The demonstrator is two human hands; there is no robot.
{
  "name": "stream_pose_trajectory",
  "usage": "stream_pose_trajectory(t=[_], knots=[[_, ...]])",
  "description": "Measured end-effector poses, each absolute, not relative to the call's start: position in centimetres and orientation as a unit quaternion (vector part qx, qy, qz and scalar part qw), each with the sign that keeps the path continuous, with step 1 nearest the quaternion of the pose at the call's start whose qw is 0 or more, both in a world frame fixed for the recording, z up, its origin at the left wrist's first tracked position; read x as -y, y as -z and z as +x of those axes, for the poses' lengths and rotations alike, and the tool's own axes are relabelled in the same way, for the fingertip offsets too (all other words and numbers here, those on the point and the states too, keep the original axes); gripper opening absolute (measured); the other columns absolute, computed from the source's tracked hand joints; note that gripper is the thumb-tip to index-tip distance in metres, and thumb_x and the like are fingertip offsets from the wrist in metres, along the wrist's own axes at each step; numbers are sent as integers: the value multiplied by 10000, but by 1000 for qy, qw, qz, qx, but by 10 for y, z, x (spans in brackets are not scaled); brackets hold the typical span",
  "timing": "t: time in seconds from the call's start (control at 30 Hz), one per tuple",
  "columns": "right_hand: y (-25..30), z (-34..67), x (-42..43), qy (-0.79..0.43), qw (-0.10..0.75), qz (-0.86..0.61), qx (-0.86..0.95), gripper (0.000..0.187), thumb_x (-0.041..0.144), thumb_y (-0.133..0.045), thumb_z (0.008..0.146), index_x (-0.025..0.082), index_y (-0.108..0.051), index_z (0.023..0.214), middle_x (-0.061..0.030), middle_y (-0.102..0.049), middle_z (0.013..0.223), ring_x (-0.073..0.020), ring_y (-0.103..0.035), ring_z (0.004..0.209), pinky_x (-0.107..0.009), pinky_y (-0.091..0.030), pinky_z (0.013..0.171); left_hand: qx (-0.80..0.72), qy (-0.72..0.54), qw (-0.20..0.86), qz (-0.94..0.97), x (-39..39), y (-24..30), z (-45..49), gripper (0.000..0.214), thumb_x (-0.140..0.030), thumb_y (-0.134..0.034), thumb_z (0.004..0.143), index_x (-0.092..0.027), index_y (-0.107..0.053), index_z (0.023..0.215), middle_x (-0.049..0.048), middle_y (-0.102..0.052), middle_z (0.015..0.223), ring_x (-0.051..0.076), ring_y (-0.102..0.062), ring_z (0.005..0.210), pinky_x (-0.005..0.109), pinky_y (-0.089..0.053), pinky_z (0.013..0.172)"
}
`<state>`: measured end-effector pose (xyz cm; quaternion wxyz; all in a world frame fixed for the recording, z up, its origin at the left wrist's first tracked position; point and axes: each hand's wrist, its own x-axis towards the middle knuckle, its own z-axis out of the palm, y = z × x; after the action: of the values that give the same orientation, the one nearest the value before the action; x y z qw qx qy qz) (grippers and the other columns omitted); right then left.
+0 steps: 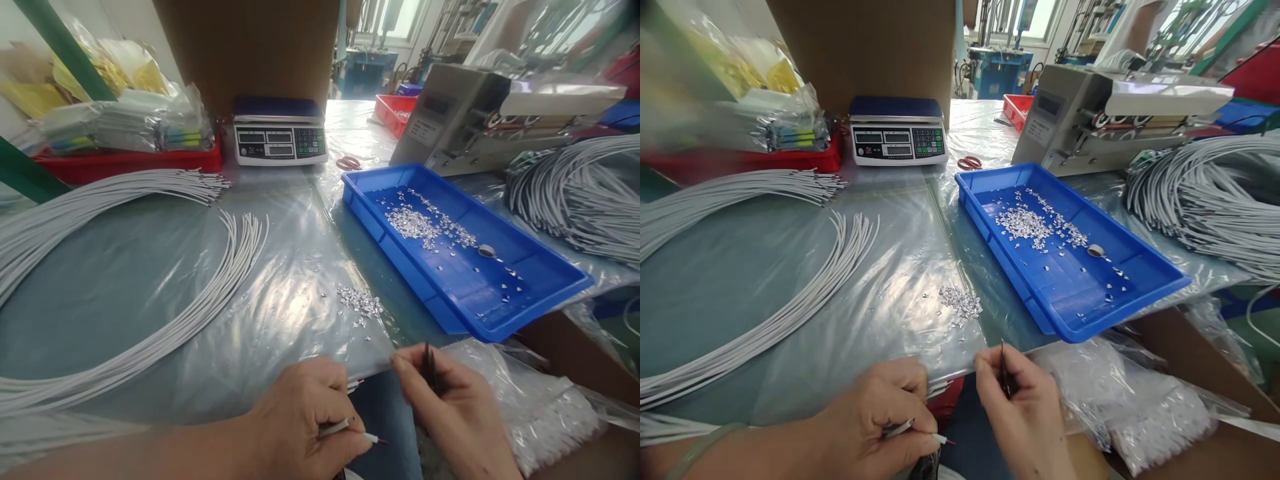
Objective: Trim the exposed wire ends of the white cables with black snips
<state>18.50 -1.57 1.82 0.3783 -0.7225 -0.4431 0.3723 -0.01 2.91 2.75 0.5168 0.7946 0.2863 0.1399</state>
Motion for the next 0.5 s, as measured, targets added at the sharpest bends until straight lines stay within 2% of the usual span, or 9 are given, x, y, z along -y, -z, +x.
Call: stream_pose_trajectory(t=[0.17, 0.3, 0.4, 0.5], knots=[[-9, 187, -12, -306, 345, -728, 507, 242, 374, -578, 784, 166, -646, 680, 9, -580, 580, -154, -508, 569, -277, -387, 534, -281, -120, 582, 754, -31, -24, -2, 231, -236, -590, 817, -124, -675, 634, -34, -419, 520, 83, -435, 547, 206, -327, 550], [-2, 189, -10, -325, 359, -721, 496, 281, 373, -575, 786, 142, -678, 909, -44, -709, 713, -207, -653, 670, -303, -499, 613, -311, -68, 622, 715, -35, -28, -3, 188, -237, -564, 799, -143, -632, 652, -62, -380, 482, 72, -362, 480, 206, -298, 496], [-6, 186, 2, -339, 400, -723, 450, 324, 412, -613, 776, 154, -658, 965, -43, -718, 743, -196, -664, 688, -278, -529, 625, -367, -29, 656, 659, -36, -30, -3, 77, -199, -562, 731, -150, -610, 766, -70, -438, 496, 81, -395, 477, 191, -322, 481], [-16, 176, 17, -386, 451, -700, 397, 266, 400, -699, 709, 187, -694, 867, 0, -684, 626, -164, -639, 594, -228, -513, 566, -387, -15, 669, 634, -33, -26, -3, 208, -142, -524, 677, -150, -596, 873, -48, -538, 569, 103, -482, 526, 188, -368, 500]])
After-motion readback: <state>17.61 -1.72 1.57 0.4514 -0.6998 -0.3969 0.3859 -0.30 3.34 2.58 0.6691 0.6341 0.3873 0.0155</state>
